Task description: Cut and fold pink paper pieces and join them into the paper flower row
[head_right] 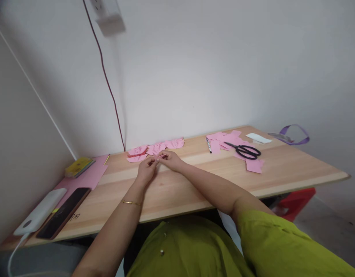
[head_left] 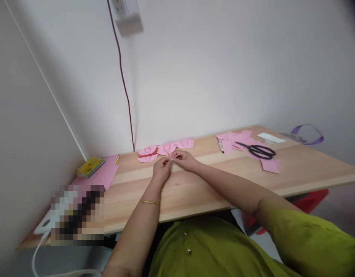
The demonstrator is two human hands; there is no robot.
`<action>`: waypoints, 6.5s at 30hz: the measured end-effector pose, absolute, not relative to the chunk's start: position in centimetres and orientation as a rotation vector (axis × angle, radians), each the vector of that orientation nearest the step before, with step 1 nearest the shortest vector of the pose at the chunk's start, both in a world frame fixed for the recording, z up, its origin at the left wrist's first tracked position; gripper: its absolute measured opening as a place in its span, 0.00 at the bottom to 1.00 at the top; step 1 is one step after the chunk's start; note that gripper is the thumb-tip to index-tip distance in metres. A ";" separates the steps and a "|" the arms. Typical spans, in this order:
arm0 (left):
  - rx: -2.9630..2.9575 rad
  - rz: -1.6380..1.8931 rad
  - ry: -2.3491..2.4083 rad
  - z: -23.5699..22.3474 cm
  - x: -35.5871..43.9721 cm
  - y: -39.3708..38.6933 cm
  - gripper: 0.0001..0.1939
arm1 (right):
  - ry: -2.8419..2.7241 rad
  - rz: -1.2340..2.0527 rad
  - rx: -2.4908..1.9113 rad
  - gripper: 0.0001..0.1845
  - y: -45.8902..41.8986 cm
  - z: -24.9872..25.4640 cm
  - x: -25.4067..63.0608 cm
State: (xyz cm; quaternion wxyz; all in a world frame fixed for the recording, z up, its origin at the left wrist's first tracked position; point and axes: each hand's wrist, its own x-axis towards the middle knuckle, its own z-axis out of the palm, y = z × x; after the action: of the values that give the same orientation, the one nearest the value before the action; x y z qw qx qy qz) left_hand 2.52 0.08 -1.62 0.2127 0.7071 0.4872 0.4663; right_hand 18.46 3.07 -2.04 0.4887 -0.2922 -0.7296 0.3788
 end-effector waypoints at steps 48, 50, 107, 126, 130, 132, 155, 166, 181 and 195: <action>1.960 1.316 1.331 -2.0 2.3 0.3 0.10 | -1.803 0.836 -0.777 0.09 2.8 -1.8 18.5; 1.964 1.313 1.327 -1.9 2.3 0.3 0.10 | -1.806 0.840 -0.774 0.09 2.8 -1.8 18.5; 1.998 1.216 1.463 -1.6 2.7 -0.1 0.13 | -1.796 0.905 -0.785 0.09 3.0 -2.1 18.3; 2.019 1.236 1.440 -1.4 2.7 -0.3 0.14 | -1.787 0.916 -0.788 0.09 2.9 -1.9 18.3; 2.029 1.259 1.450 -1.5 2.6 -0.2 0.16 | -1.778 0.946 -0.775 0.10 2.9 -2.0 18.2; 2.023 1.264 1.455 -1.6 2.6 -0.2 0.15 | -1.786 0.938 -0.768 0.10 2.9 -1.9 18.2; 1.809 1.242 1.314 -1.5 2.7 -0.3 0.11 | -1.653 1.097 -0.794 0.12 2.8 -1.8 18.4; 1.828 1.218 1.308 -1.8 2.6 -0.2 0.07 | -1.658 1.093 -0.769 0.11 2.8 -1.7 18.4; 1.982 1.209 1.339 -1.5 2.7 -0.2 0.08 | -1.592 1.160 -0.681 0.12 2.8 -1.3 18.5; 2.107 1.071 1.452 -1.1 2.8 -0.8 0.07 | -1.516 1.116 -0.687 0.14 3.4 -1.3 19.2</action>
State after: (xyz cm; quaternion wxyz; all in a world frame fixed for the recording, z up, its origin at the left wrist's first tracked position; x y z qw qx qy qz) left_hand 2.82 -0.82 -1.07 0.1826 0.7467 0.5146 0.3797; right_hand 19.16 3.38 -1.27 0.5388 -0.2887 -0.6373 0.4693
